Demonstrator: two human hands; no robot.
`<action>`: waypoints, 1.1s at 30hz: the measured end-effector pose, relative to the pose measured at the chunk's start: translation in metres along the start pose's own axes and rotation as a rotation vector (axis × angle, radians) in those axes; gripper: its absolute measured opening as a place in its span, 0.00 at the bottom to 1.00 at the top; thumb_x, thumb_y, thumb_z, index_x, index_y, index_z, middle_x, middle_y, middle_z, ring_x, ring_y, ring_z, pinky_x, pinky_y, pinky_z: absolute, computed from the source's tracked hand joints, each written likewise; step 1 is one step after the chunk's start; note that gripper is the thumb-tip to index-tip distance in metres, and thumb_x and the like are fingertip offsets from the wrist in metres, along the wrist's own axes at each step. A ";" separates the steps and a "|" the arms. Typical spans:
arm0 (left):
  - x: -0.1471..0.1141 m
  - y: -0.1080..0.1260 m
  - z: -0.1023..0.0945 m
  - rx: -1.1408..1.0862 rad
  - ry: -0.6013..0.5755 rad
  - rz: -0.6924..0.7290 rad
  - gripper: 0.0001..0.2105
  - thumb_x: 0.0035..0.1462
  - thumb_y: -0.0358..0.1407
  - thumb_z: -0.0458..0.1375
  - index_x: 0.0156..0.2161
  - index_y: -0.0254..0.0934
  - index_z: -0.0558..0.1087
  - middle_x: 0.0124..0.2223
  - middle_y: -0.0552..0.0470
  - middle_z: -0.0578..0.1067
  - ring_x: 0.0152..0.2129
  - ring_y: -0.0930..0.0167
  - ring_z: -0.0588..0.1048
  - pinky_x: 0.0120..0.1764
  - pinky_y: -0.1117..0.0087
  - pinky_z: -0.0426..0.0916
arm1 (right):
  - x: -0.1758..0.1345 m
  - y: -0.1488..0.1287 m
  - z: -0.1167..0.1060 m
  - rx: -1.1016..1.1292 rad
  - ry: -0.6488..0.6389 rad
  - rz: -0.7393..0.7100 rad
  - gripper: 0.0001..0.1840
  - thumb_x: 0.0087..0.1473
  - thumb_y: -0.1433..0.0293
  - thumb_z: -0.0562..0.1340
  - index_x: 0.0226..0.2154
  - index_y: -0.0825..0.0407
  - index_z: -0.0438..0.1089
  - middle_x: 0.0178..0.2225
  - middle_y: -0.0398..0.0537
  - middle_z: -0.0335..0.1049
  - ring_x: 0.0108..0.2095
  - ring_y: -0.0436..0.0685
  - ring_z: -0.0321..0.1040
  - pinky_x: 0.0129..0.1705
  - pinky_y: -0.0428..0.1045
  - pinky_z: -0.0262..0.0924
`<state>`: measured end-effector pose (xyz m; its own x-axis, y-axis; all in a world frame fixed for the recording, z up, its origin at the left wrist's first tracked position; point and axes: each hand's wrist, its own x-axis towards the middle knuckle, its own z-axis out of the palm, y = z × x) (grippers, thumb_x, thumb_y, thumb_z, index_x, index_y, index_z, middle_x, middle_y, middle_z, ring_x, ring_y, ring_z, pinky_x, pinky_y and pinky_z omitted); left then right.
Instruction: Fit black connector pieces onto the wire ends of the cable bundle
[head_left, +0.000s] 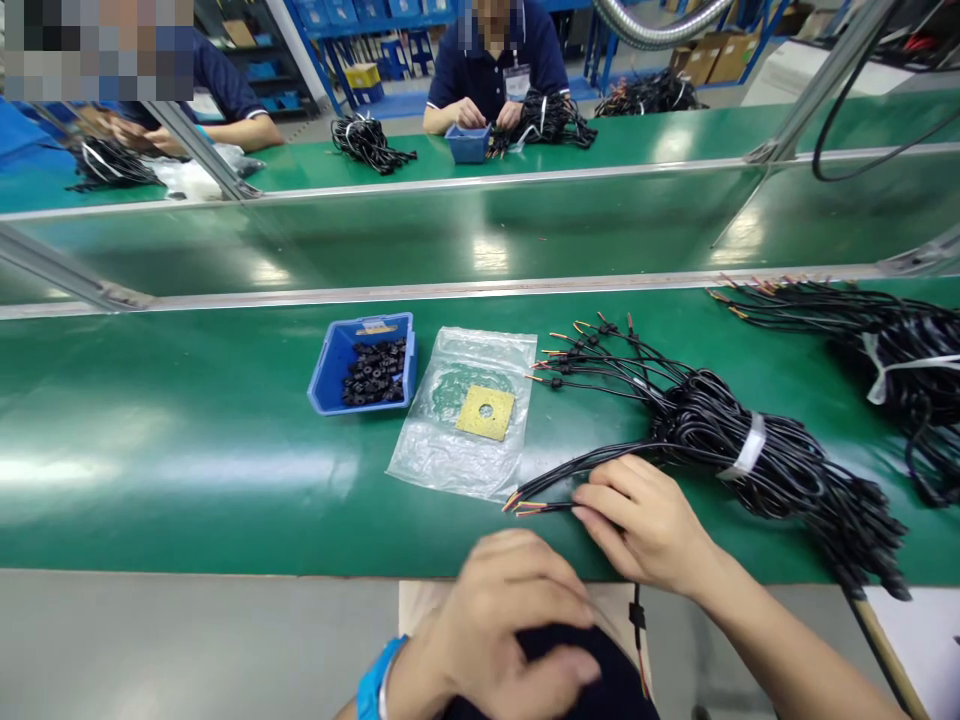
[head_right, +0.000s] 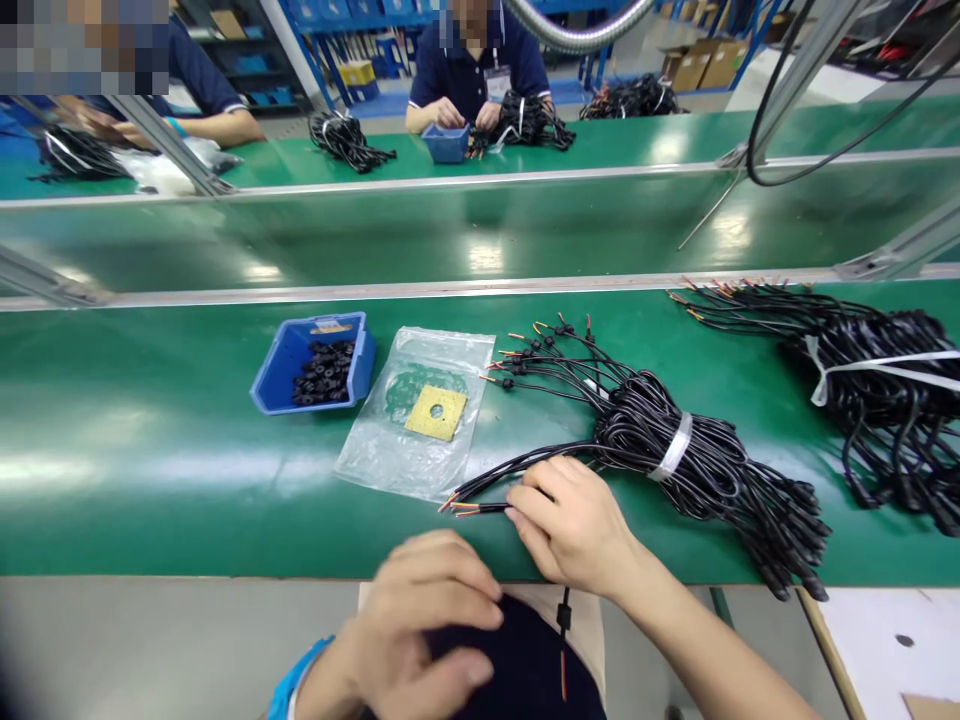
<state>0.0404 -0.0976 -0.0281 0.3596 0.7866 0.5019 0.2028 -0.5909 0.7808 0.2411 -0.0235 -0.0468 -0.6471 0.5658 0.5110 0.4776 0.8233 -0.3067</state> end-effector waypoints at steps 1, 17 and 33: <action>0.004 0.000 -0.017 0.061 0.065 -0.011 0.07 0.53 0.34 0.60 0.37 0.38 0.77 0.33 0.49 0.81 0.27 0.69 0.78 0.32 0.67 0.72 | -0.001 0.000 0.000 0.003 0.028 0.010 0.06 0.59 0.74 0.58 0.34 0.55 0.71 0.29 0.49 0.67 0.30 0.54 0.61 0.31 0.49 0.59; 0.098 -0.097 -0.191 1.189 -0.378 -0.734 0.10 0.51 0.33 0.58 0.37 0.36 0.80 0.38 0.41 0.82 0.39 0.51 0.79 0.39 0.60 0.72 | 0.000 -0.004 0.003 0.010 0.209 -0.043 0.04 0.54 0.76 0.59 0.33 0.53 0.68 0.28 0.49 0.68 0.27 0.53 0.63 0.29 0.48 0.61; 0.094 -0.093 -0.197 1.098 -0.245 -0.685 0.15 0.47 0.27 0.54 0.38 0.36 0.79 0.40 0.45 0.82 0.39 0.60 0.79 0.41 0.66 0.72 | -0.004 -0.003 0.004 0.039 0.227 -0.015 0.04 0.56 0.75 0.59 0.33 0.53 0.70 0.28 0.49 0.70 0.27 0.53 0.66 0.29 0.48 0.64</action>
<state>-0.1240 0.0661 0.0200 0.0204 0.9989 -0.0427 0.9964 -0.0168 0.0836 0.2403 -0.0281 -0.0511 -0.5016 0.5323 0.6819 0.4425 0.8352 -0.3265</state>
